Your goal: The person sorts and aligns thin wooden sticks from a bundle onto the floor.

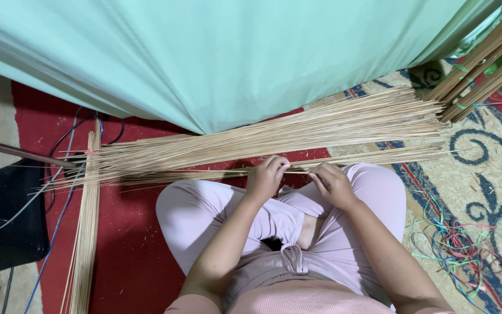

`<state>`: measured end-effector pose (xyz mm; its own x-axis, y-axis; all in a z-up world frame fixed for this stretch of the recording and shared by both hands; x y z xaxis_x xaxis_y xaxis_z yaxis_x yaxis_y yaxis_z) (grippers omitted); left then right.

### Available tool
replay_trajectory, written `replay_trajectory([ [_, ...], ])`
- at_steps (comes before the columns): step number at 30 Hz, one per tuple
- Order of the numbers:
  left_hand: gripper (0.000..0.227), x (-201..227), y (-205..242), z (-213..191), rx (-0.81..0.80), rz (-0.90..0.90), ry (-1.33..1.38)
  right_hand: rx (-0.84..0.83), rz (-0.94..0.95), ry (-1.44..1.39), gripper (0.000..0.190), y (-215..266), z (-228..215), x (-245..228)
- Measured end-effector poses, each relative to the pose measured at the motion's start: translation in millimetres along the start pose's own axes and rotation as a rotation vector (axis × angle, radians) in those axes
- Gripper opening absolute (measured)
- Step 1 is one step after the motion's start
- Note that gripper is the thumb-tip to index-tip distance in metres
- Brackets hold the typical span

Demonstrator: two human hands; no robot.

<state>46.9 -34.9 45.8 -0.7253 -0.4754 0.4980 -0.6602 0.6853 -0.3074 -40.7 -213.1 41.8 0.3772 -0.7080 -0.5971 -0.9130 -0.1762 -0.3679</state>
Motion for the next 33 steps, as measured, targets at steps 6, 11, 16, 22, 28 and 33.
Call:
replay_trajectory([
  [6,0.006,-16.1,0.6,-4.6,0.039,-0.114,0.19,-0.003,0.0,0.01,0.005,3.1,1.4,4.1],
  [11,0.009,-28.8,-3.8,-9.8,0.004,-0.112,0.319,-0.018,0.003,-0.008,0.006,0.8,0.7,1.8],
  [16,0.039,23.9,-1.9,-24.2,-0.161,0.181,0.114,-0.044,0.006,-0.034,0.007,1.2,4.0,4.8],
  [22,0.011,15.6,4.8,-4.3,-0.024,0.195,0.024,-0.053,0.037,-0.05,0.007,1.7,1.7,3.1],
  [28,0.005,-17.1,4.4,-15.3,-0.007,0.093,0.122,-0.06,0.048,-0.063,0.006,2.3,5.3,9.2],
  [33,0.006,-74.4,7.8,-49.5,0.19,-0.094,0.14,-0.074,0.045,-0.05,0.005,2.7,5.8,8.7],
])
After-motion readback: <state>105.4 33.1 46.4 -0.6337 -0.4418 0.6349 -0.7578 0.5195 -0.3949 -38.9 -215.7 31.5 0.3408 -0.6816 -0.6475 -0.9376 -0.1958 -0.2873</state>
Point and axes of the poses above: each hand's wrist, its own y-axis away from the middle knuckle, its own z-axis out of the palm, x = y × z, the point moved 7 cm from there along -y, towards the middle knuckle, and after that the axes turned 13 degrees about -x, right-handed, at the moved point
